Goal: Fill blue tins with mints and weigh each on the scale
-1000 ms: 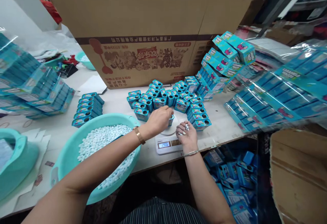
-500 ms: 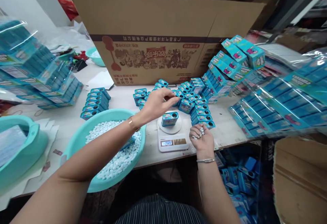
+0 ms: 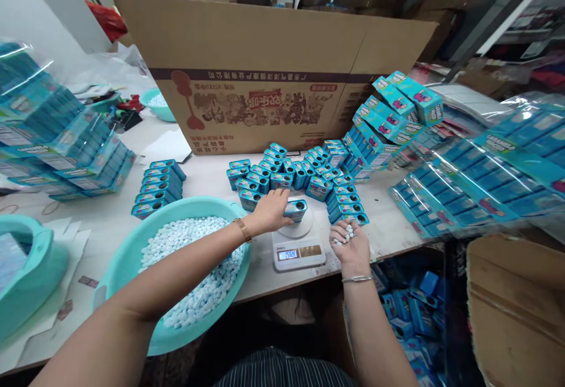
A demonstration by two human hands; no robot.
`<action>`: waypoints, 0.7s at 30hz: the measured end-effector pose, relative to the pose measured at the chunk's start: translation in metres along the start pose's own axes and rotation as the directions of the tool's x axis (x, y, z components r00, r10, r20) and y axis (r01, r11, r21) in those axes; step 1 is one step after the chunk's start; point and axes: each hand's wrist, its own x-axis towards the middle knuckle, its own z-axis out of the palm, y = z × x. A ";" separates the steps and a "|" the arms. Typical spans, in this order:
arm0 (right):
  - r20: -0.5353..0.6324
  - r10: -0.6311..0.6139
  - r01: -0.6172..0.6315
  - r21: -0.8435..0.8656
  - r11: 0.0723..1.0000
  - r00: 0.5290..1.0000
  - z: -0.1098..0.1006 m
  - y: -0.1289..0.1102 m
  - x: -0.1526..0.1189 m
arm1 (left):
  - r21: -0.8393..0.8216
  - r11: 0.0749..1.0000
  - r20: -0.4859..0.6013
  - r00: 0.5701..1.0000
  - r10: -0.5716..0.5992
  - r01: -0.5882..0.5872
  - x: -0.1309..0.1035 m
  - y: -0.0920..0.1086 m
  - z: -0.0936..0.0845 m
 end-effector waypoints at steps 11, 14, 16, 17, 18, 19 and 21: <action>-0.152 0.087 -0.094 -0.039 0.995 0.985 0.012 0.052 0.019 | -0.039 0.996 -0.177 0.982 0.072 -0.081 0.004 0.018 -0.012; -0.242 0.073 -0.097 -0.088 0.991 0.968 0.021 0.063 0.029 | 0.099 0.974 -0.122 0.968 0.217 -0.206 0.001 0.029 -0.020; -0.311 0.061 -0.097 -0.102 0.990 0.949 0.026 0.069 0.034 | 0.167 0.955 -0.047 0.966 0.255 -0.244 0.001 0.035 -0.020; -0.323 0.064 -0.102 -0.102 0.990 0.944 0.028 0.071 0.037 | 0.181 0.953 -0.030 0.967 0.254 -0.244 0.002 0.036 -0.019; -0.314 0.068 -0.105 -0.102 0.989 0.947 0.029 0.072 0.039 | 0.186 0.954 -0.030 0.969 0.245 -0.236 0.002 0.037 -0.019; -0.286 0.068 -0.102 -0.107 0.989 0.956 0.029 0.072 0.041 | 0.187 0.956 -0.038 0.971 0.237 -0.226 0.003 0.037 -0.019; -0.184 0.049 -0.077 -0.145 0.986 0.982 0.026 0.071 0.043 | 0.189 0.958 -0.054 0.972 0.227 -0.213 0.002 0.036 -0.021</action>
